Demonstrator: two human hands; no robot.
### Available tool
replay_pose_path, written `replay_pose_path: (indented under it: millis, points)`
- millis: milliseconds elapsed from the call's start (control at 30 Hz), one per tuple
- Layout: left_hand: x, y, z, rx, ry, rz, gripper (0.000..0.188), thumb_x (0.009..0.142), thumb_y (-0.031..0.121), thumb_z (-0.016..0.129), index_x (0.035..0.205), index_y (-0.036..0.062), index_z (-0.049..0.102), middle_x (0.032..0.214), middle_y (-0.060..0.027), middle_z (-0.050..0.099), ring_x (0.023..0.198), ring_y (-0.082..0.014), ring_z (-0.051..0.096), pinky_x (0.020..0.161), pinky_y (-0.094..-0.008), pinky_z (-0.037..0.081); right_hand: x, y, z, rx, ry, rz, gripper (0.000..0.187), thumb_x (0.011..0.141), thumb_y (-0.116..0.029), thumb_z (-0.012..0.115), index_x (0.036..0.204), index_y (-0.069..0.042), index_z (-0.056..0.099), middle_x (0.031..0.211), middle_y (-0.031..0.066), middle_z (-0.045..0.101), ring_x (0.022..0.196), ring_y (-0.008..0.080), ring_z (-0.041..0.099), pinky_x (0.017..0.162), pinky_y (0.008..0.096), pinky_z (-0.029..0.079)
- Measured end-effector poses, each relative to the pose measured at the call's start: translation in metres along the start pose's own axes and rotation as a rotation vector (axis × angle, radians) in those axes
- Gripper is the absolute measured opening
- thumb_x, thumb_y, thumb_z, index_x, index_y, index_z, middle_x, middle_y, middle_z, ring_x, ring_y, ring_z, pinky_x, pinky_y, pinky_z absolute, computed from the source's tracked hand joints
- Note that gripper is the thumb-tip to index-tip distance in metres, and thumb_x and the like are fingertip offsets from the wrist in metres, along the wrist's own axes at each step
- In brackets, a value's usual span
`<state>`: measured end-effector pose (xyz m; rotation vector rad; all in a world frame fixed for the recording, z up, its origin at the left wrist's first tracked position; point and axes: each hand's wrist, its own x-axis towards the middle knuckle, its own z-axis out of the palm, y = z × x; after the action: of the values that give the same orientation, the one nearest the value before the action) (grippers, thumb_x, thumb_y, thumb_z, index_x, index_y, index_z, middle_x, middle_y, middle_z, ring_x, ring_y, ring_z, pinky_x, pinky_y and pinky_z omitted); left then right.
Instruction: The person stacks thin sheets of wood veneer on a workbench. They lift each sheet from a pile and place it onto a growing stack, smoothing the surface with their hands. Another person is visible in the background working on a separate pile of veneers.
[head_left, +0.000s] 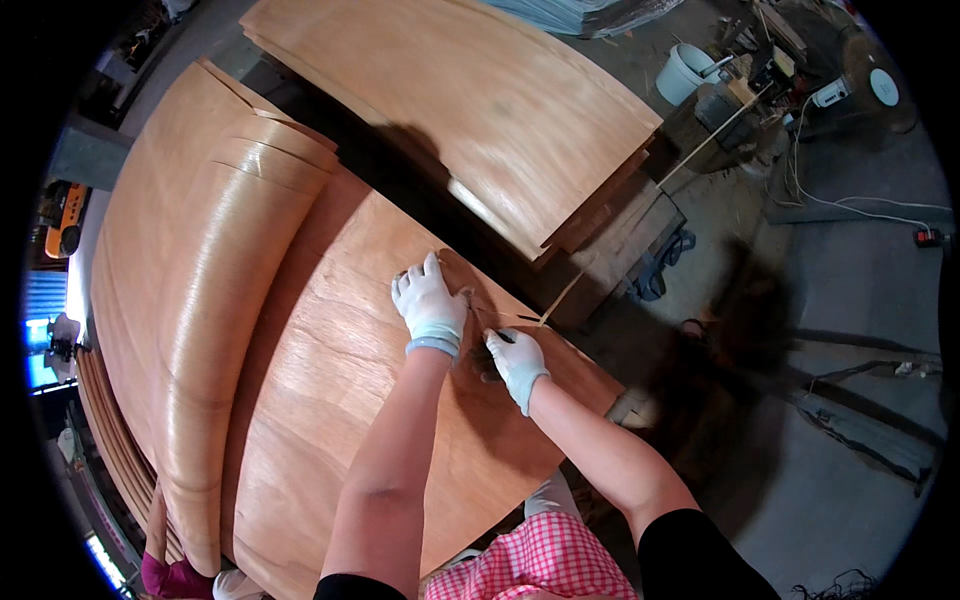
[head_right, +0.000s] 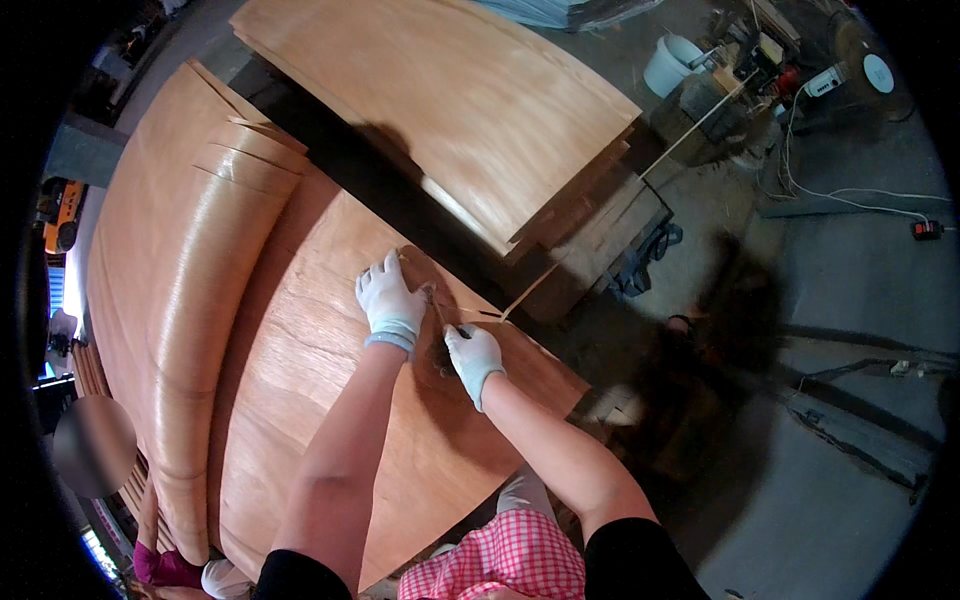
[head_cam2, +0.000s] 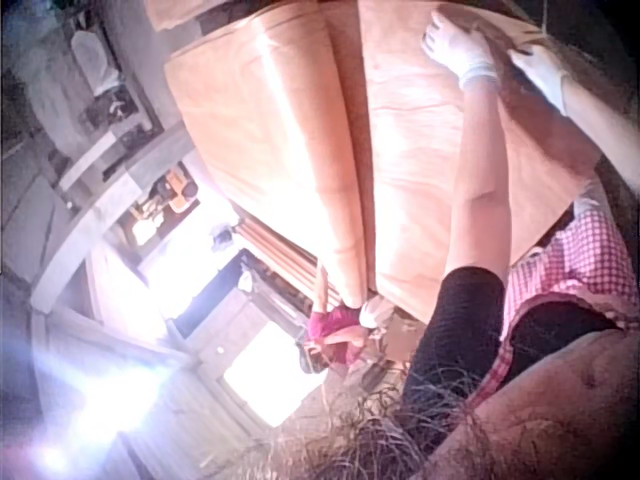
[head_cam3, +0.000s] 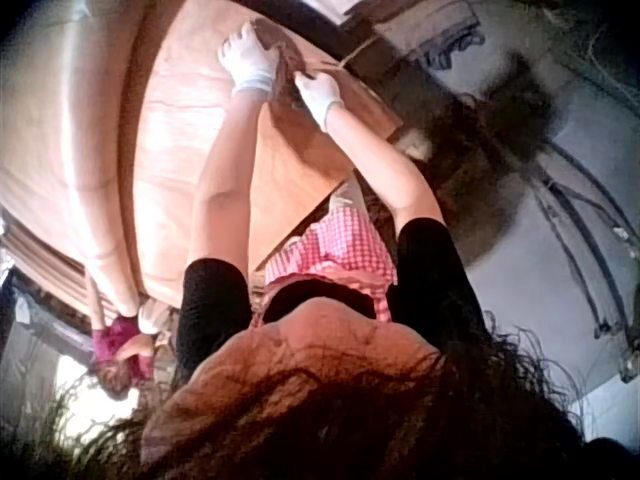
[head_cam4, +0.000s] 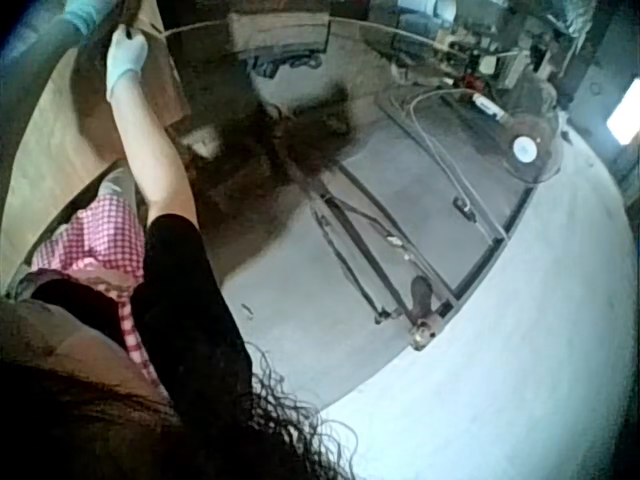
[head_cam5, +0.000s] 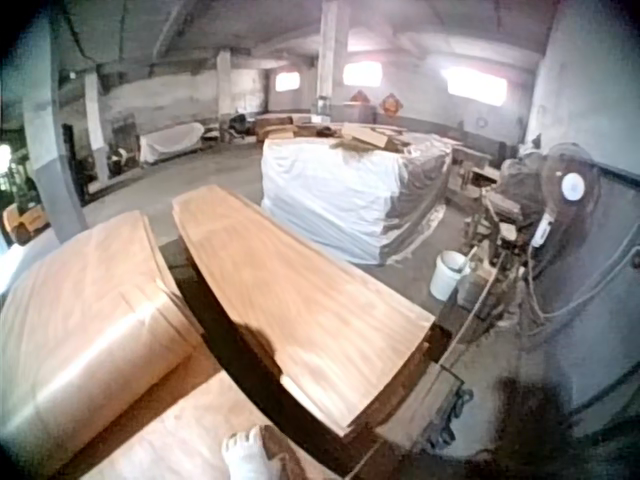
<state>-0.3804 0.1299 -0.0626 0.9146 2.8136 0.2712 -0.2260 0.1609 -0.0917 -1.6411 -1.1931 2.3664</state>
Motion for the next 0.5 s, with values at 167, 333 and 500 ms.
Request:
replay_pose_path:
  millis: [167,333,500]
  points:
    - [-0.007,-0.006,0.004,0.028,-0.015,0.02,0.086,0.075,0.041,0.084,0.146,0.0086,0.045,0.13,-0.0172,0.06,0.129,-0.0345,0.05,0.119,-0.0482,0.025,-0.007,-0.002,0.004,0.039,0.002,0.025,0.03,0.101,-0.025,0.06,0.095,0.004,0.066,0.078,0.0091,0.068,0.059,0.0197,0.067,0.051,0.0349,0.057]
    - [-0.014,-0.011,0.006,-0.005,0.006,0.068,0.093,0.075,0.043,0.084,0.15,0.0072,0.041,0.133,-0.0177,0.058,0.13,-0.0356,0.049,0.12,-0.0499,0.023,-0.007,0.001,0.003,-0.046,0.023,-0.039,0.031,0.101,-0.026,0.06,0.101,0.004,0.066,0.079,0.0099,0.069,0.061,0.0201,0.068,0.051,0.035,0.058]
    - [-0.013,-0.011,-0.001,-0.007,-0.019,0.082,0.093,0.075,0.043,0.084,0.15,0.0068,0.042,0.133,-0.0177,0.058,0.13,-0.0355,0.049,0.12,-0.0508,0.023,-0.002,0.006,0.003,-0.077,-0.039,0.032,0.024,0.104,-0.025,0.058,0.101,-0.002,0.063,0.088,0.0087,0.072,0.068,0.0228,0.071,0.054,0.0354,0.059]
